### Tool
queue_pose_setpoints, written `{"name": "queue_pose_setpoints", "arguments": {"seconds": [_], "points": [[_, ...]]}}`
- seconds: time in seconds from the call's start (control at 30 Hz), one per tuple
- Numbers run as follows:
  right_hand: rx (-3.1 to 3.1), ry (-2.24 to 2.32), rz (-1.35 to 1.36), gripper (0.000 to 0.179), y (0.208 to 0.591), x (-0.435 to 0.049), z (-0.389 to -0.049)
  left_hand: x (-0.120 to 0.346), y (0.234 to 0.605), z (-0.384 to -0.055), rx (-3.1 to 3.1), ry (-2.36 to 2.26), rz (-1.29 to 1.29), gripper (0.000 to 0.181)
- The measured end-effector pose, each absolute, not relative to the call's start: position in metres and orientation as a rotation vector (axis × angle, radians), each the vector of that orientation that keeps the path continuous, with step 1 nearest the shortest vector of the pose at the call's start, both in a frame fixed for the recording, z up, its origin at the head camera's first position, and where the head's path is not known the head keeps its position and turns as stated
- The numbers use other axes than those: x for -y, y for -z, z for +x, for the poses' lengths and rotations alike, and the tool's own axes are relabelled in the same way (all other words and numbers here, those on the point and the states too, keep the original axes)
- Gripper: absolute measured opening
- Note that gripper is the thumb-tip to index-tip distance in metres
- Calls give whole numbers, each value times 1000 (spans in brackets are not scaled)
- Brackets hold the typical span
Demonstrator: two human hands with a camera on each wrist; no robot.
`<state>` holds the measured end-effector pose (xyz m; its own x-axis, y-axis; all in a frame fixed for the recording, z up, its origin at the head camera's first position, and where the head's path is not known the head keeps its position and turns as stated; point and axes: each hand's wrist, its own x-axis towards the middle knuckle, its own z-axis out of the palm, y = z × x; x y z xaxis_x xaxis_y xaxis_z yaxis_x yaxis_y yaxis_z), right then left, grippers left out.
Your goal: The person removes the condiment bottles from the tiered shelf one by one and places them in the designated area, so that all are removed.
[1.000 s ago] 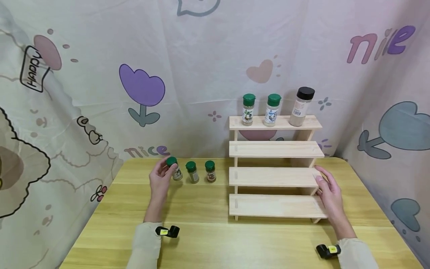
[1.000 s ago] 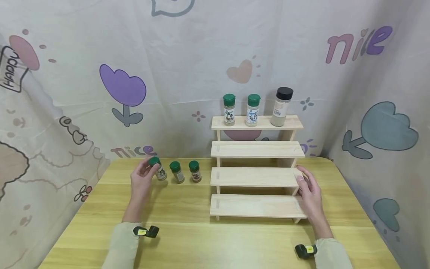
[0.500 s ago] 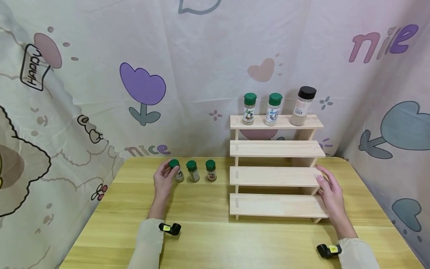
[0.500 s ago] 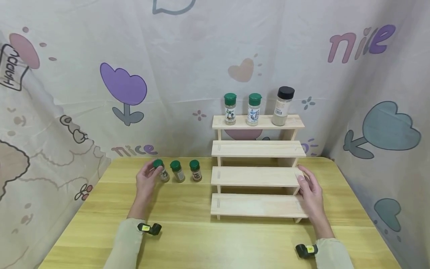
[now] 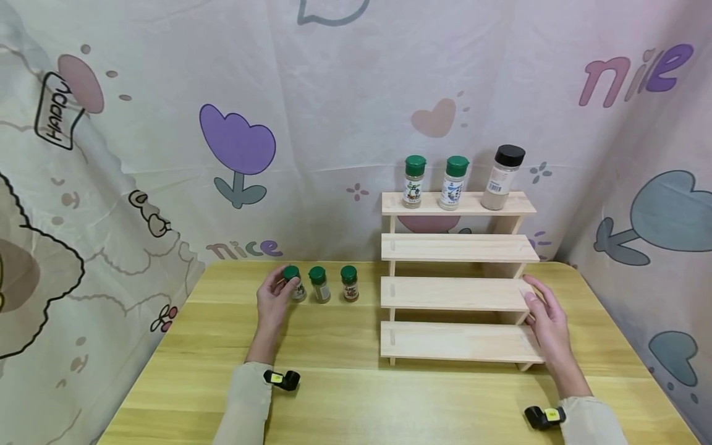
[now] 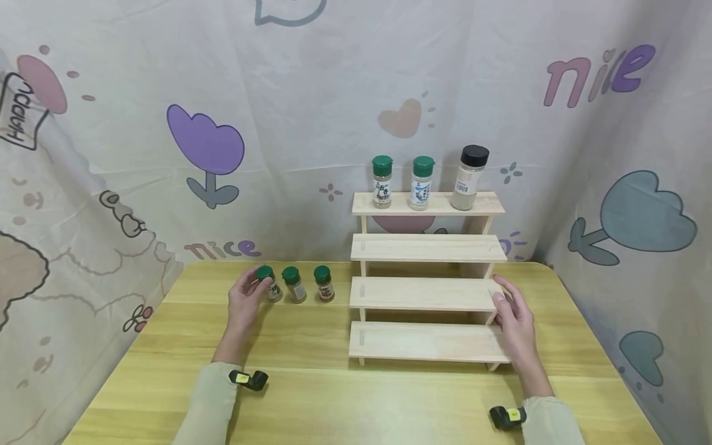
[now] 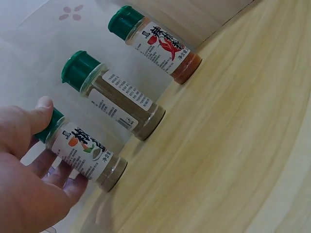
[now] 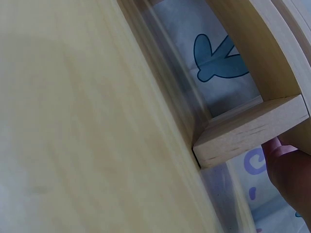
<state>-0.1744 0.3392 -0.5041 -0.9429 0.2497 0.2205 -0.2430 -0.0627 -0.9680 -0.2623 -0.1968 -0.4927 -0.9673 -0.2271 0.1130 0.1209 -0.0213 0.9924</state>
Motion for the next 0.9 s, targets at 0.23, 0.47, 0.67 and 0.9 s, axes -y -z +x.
{"name": "queue_pose_setpoints", "arguments": {"seconds": [0.23,0.47,0.67,0.9], "points": [[1924,-2031,-4,46,505,-338,-173,198,500,-264,2021,2019,106,46],[1884,-2068,3,45,504,-338,-174,201,499,-266,2024,2020,102,53],[1917,-2039,-4,45,504,-337,-175,200,466,-249,1972,2007,52,50],[1905,-2053,-8,46,504,-339,-173,182,427,-226,1935,1756,6,40]]}}
